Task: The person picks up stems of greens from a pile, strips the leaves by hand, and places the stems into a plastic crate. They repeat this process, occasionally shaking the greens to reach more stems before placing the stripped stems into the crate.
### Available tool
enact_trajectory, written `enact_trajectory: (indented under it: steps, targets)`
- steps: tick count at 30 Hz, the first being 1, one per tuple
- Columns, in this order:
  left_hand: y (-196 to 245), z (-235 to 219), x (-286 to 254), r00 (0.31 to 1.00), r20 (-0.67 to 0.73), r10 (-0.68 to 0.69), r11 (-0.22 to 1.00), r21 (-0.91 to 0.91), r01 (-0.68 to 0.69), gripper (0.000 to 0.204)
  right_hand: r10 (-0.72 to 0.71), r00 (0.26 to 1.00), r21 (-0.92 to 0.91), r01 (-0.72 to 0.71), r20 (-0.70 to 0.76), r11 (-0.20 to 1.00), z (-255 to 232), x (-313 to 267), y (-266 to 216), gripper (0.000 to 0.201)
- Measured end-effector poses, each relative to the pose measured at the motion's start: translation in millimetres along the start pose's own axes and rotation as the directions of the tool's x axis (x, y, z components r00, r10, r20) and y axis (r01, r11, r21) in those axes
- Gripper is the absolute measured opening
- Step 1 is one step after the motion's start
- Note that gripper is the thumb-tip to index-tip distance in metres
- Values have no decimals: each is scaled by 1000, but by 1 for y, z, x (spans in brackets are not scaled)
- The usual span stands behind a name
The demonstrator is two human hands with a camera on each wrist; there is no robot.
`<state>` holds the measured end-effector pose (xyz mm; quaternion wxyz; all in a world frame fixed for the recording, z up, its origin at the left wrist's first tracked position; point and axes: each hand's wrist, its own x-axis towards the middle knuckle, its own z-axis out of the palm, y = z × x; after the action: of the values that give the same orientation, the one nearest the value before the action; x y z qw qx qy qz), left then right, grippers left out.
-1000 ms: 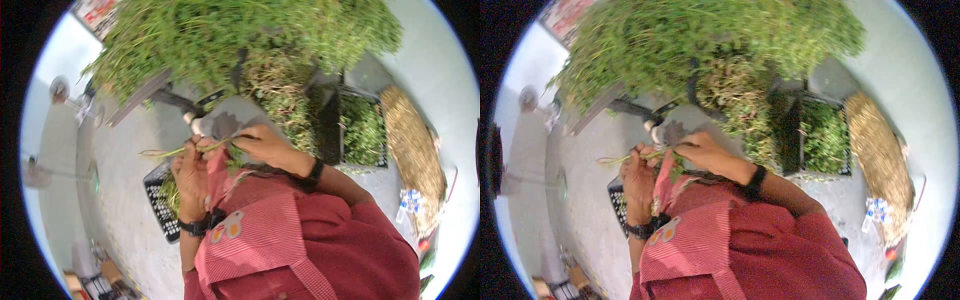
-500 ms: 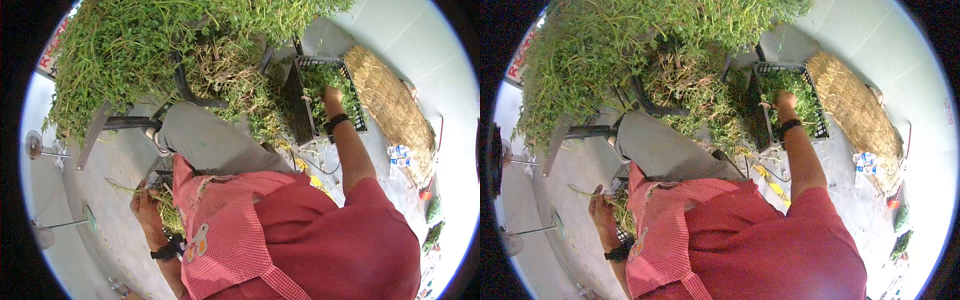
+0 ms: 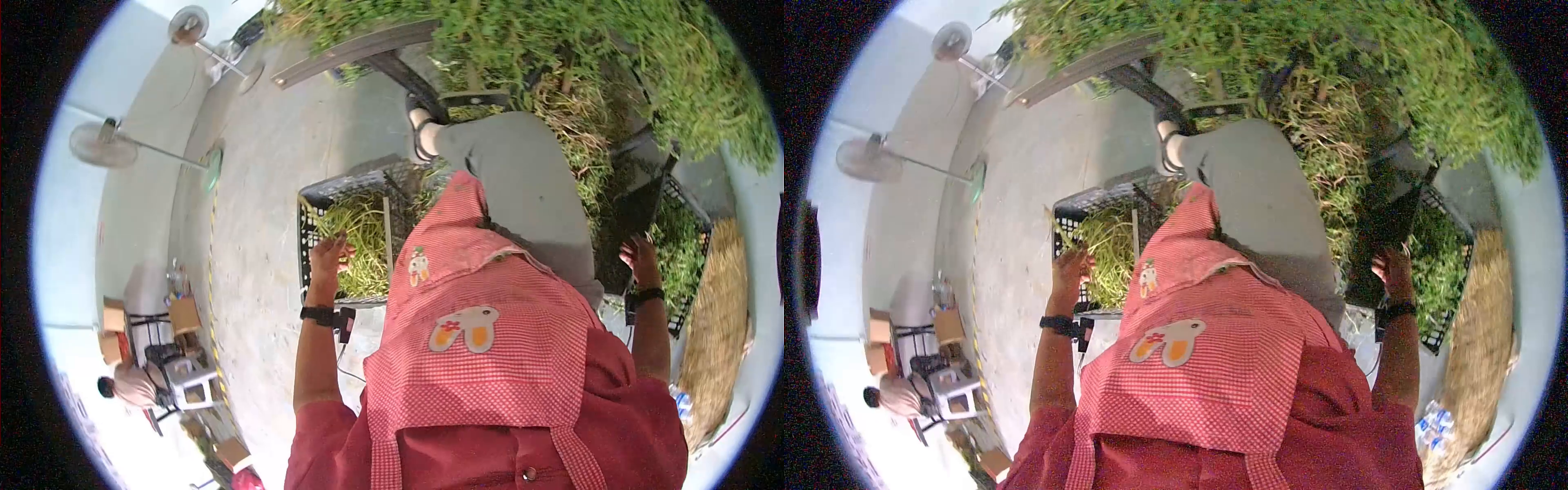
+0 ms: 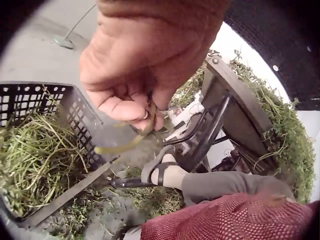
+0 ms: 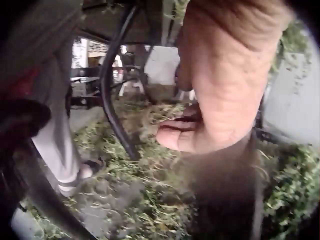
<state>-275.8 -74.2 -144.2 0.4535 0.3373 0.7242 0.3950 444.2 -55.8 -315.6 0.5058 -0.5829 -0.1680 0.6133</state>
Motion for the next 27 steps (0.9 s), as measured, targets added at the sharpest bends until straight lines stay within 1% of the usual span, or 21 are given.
enact_trajectory:
  steps: [2, 3, 5, 6, 7, 8, 10, 11, 12, 13, 14, 15, 16, 17, 18, 19, 20, 22, 23, 25, 27]
  targets:
    - [5, 3, -5, 1000, -13, 26, 1000, 9, -26, 37, -64, 997, -85, 68, 53, 994, 95, -28, -28, 31]
    - [5, 3, -6, 1000, -11, 20, 1000, 2, -20, 36, -86, 979, -71, 100, 187, 992, 121, -25, -29, 36]
    - [1, -1, -7, 1000, -16, 14, 1000, -12, -14, 36, -105, 940, -57, 130, 325, 990, 182, -32, -45, 41]
    - [-2, -4, -5, 1000, -19, 9, 1000, 6, -9, 36, -84, 918, -282, 205, 388, 937, 227, -53, -72, 45]
    - [-7, -7, -3, 1000, -21, 3, 1000, 23, -3, 35, -64, 906, -391, 243, 418, 888, 244, -59, -81, 47]
    - [-13, -11, 0, 1000, -28, -1, 1000, 16, 1, 35, -44, 893, -490, 286, 448, 824, 262, -65, -90, 49]
    - [-21, -18, 7, 995, -70, -68, 996, 56, 72, 33, -152, 673, -548, 694, 724, 467, 276, -65, -95, 43]
    - [-12, -15, 1, 993, -83, -82, 996, -45, 78, 30, -147, 672, -551, 696, 726, 460, 283, -68, -95, 43]
    - [-27, -22, 14, 980, -186, -74, 992, 90, 92, 28, -172, 713, -591, 672, 680, 446, 287, -75, -95, 44]
    - [-77, -44, 52, 971, -240, -19, 936, 337, 102, 30, -199, 751, -632, 644, 630, 432, 287, -79, -100, 45]
    - [-114, -56, 85, 959, -278, 50, 818, 562, 120, 33, -202, 752, -640, 646, 628, 417, 278, -59, -93, 45]
    - [-78, -42, 73, 961, -257, -99, 815, 533, 227, 38, -114, 807, -581, 508, 580, 636, 264, -21, -75, 47]
    - [-66, -26, 72, 970, -230, 82, 859, 510, 48, 41, -13, 837, -488, 331, 546, 808, 257, 3, -69, 49]
    - [-61, -12, 73, 945, -195, 261, 860, 491, -137, 43, 1, 847, -471, 295, 532, 831, 259, 6, -70, 48]
    - [-67, 3, 90, 900, -238, 364, 877, 414, -245, 45, -10, 851, -493, 313, 525, 812, 260, 7, -71, 48]
    - [-64, 20, 106, 948, -196, 250, 910, 381, -162, 44, -21, 854, -513, 332, 520, 791, 262, 6, -73, 48]
    - [-52, 44, 119, 971, -65, 229, 973, 36, -227, 44, -28, 855, -530, 346, 518, 774, 262, 4, -75, 47]
    - [-15, 107, 128, 929, 136, 345, 938, -90, -335, 43, -37, 861, -553, 359, 508, 752, 259, 1, -77, 47]
    - [21, 138, 118, 885, 209, 417, 883, 138, -448, 42, -41, 865, -560, 360, 500, 746, 256, -3, -78, 47]
    - [112, 183, 63, 844, 264, 467, 860, 85, -503, 45, -31, 868, -570, 352, 495, 743, 254, -13, -80, 46]
    - [139, 224, 66, 716, 329, 615, 738, 77, -670, 53, -14, 874, -581, 335, 486, 741, 253, -25, -84, 45]
